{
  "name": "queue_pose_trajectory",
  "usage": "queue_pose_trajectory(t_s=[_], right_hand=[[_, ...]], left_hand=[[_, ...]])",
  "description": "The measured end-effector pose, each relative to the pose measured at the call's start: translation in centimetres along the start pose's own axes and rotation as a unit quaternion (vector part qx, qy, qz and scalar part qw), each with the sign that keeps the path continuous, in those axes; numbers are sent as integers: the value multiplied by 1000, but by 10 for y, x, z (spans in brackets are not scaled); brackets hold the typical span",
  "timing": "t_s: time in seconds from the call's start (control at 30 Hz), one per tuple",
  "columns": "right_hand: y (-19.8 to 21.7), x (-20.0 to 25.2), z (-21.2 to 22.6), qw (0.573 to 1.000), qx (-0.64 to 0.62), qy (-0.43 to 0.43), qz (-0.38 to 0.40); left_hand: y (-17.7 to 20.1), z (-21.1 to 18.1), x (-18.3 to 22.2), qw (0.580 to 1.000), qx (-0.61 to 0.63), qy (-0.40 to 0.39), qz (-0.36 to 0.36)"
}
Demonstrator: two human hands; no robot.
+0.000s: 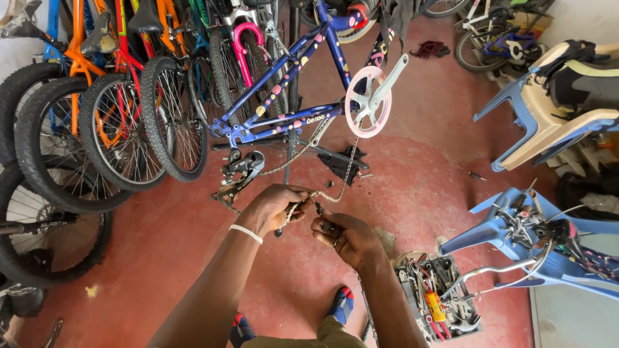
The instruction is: Threading a bicycle chain through the rear derailleur and joining the ends to complete the loop.
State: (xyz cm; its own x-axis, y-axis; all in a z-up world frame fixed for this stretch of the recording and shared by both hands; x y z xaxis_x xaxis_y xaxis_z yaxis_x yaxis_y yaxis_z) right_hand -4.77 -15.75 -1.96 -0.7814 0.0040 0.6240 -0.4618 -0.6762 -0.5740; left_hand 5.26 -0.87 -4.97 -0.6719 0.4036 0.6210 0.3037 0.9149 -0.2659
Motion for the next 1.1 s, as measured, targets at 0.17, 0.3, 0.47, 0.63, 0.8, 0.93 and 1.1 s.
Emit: queue_pose_trajectory(t_s=[0.17,0.3,0.47,0.63,0.8,0.93,1.1], right_hand=[[5,-8,-1,997,-78,4,-7],[6,-16,0,995,-104,12,1],[4,-15,3,993,-117,17,-6],[1,-13,2,989,-145,12,-20],[-4,-9,0,984,-173,25,-22],[-2,-11,-4,983,-176,45,-32],[-9,-6,-4,981,-183,52,-33]], left_hand=[[-11,-13,19,995,5,-99,3],[-17,-19,29,987,-18,-159,6],[-18,-18,27,988,-30,-147,26],[-19,-17,28,991,-26,-129,22],[-26,-22,37,980,-96,-176,-6],[-31,-25,44,970,-147,-191,-32],[-31,-23,40,959,-186,-215,-18]])
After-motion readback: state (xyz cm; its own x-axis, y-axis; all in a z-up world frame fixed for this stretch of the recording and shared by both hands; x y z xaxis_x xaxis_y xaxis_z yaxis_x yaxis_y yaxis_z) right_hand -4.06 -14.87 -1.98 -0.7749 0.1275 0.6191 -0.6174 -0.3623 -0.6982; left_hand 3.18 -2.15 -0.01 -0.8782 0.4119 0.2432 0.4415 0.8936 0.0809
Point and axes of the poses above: each hand's wrist, its own x-axis away from the middle knuckle, its own y-axis out of the back of the hand, z = x × y, the point moved 3 cm from there along -x, towards the middle knuckle, and after that the axes turned 5 degrees about -x, right-handed, at the moved point
